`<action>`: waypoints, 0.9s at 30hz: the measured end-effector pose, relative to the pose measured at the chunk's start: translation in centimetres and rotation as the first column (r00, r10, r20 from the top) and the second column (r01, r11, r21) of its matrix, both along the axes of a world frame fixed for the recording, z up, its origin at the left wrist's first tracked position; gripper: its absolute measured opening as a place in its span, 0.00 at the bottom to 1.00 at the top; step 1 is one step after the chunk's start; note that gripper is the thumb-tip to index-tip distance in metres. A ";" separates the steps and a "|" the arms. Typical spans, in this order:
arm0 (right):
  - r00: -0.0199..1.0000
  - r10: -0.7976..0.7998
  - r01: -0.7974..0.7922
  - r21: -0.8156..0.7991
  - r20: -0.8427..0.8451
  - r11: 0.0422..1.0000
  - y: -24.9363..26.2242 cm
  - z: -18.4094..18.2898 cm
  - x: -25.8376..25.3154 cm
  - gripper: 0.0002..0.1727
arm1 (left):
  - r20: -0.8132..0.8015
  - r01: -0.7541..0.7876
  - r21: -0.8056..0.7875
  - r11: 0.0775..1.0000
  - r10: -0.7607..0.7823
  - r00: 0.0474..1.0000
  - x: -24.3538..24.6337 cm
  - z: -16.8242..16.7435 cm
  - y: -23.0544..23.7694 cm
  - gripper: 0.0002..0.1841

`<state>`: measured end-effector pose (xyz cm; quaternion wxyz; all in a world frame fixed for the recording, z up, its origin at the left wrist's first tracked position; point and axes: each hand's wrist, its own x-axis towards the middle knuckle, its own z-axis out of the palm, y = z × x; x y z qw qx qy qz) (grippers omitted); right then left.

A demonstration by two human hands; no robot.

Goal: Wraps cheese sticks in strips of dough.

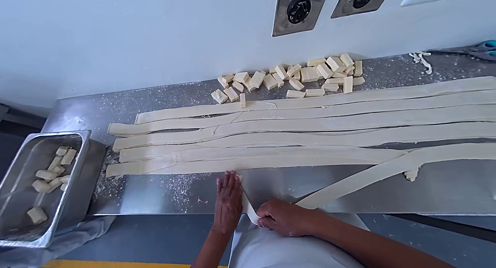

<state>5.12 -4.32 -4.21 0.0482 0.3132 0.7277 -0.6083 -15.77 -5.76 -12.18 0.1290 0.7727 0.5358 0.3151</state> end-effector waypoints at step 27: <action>0.860 -0.482 0.507 -0.380 0.165 0.774 0.8 -2.4 -0.3 0.19 | 0.133 0.042 -0.057 0.998 -0.034 0.991 1.9 0.0 0.9 0.13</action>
